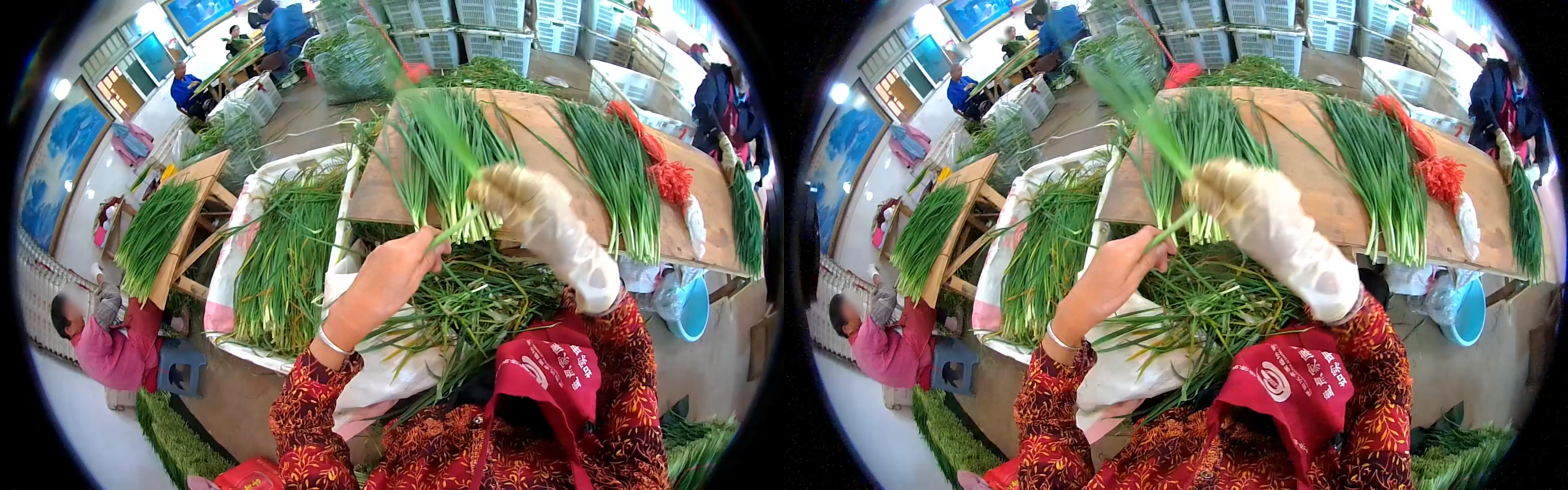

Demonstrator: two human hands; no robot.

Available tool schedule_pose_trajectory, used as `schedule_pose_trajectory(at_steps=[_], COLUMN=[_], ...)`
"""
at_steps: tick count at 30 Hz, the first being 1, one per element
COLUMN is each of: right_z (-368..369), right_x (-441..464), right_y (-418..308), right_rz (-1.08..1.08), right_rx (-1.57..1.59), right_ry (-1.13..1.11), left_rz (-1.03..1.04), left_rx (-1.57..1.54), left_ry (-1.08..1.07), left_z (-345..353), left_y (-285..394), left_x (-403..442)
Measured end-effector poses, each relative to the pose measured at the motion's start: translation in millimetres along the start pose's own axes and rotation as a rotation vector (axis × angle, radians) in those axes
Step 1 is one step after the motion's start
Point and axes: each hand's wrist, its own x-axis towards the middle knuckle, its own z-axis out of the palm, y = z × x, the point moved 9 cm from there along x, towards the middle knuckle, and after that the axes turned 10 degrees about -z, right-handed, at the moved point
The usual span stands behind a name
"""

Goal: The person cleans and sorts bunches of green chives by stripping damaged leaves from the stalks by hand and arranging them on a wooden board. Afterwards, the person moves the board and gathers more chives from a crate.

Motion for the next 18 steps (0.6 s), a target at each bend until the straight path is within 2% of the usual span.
schedule_pose_trajectory(at_steps=[1,2,3,9,11,12,15,16,18], right_z=[10.1,14.2,21.3,67.6,80.6,84.2,79.6,79.6,83.5], right_x=[-9.8,-17.6,-27.1,-90.9,-108.5,-119.0,-120.4,-117.3,-115.2], right_y=[-0.5,-5.9,-0.8,31.9,42.3,48.9,60.3,60.1,57.9], right_rz=[0.081,-0.047,-0.035,0.205,0.307,0.541,0.63,0.616,0.6], right_rx=[-0.075,-0.147,-0.141,-0.109,0.075,0.299,0.572,0.588,0.591], right_ry=[-0.116,-0.102,-0.148,-0.613,-0.635,-0.591,-0.353,-0.35,-0.344], left_rz=[0.036,0.07,0.102,0.151,0.248,0.221,0.052,0.036,-0.145], left_rx=[0.1,0.2,0.299,0.476,0.562,0.602,0.355,0.242,-0.305], left_ry=[0.012,0.024,0.037,-0.005,0.037,0.192,0.48,0.571,0.394], left_z=[3.8,8.5,12.4,36.0,38.3,29.7,-12.0,-17.9,6.3], left_y=[2.1,1.3,1.8,-10.1,-5.1,-2.4,-4.4,-15.1,-51.9], left_x=[0.5,1.0,0.9,-9.1,-14.9,-18.7,-39.3,-52.5,-56.5])
